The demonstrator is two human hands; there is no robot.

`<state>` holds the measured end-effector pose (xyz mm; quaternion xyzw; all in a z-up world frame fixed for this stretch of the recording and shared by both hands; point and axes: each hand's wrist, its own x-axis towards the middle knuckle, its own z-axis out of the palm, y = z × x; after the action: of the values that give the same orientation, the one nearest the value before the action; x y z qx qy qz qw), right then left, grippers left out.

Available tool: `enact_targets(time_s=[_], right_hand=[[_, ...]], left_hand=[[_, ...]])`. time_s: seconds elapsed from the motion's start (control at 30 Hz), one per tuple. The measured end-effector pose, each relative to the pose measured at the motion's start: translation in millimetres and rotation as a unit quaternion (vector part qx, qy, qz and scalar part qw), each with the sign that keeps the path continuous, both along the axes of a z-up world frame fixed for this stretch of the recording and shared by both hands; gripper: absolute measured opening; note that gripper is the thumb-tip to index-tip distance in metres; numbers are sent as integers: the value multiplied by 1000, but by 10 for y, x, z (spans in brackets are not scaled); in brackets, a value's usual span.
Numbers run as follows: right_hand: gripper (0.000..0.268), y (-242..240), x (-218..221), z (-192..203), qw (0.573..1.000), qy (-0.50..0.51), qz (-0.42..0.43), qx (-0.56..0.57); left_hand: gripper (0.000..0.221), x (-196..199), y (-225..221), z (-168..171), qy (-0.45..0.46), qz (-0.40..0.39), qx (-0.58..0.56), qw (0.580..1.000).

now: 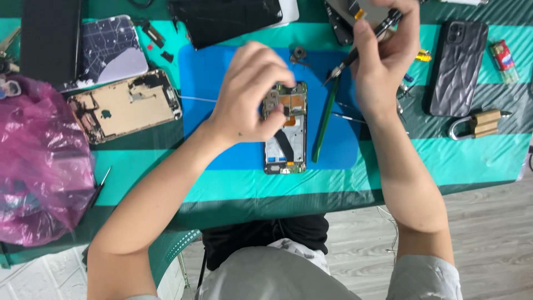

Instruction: Repairing a smartphone by manipulating internal components and using a precision screwdriver

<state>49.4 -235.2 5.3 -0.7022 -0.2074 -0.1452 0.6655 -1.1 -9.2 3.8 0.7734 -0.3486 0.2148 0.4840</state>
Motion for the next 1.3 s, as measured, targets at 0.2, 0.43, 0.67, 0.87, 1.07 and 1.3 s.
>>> enact_targets(time_s=[0.2,0.43,0.67,0.87,1.07,1.3], right_hand=[[45,-417,-18,-490,997,59,-21,48],[38,-405,12,-385,995,23,-63,67],[39,-420,10,-402,998,-9,-51,39],[35,-390,-17,-333,997,6,-70,20],[31,-403,-28,-302,996,1,-88,12],[26,-338,-43,-212,995,9,-104,2]], left_hand=[[30,-46,7,25,-41,-49,131,989],[38,-42,-19,9,-81,-64,205,973],[39,-48,0,14,-69,-72,206,973],[22,-34,-2,0,-64,-94,159,981],[16,-28,4,-18,-69,-94,168,979],[16,-22,6,-4,-72,-95,157,980]])
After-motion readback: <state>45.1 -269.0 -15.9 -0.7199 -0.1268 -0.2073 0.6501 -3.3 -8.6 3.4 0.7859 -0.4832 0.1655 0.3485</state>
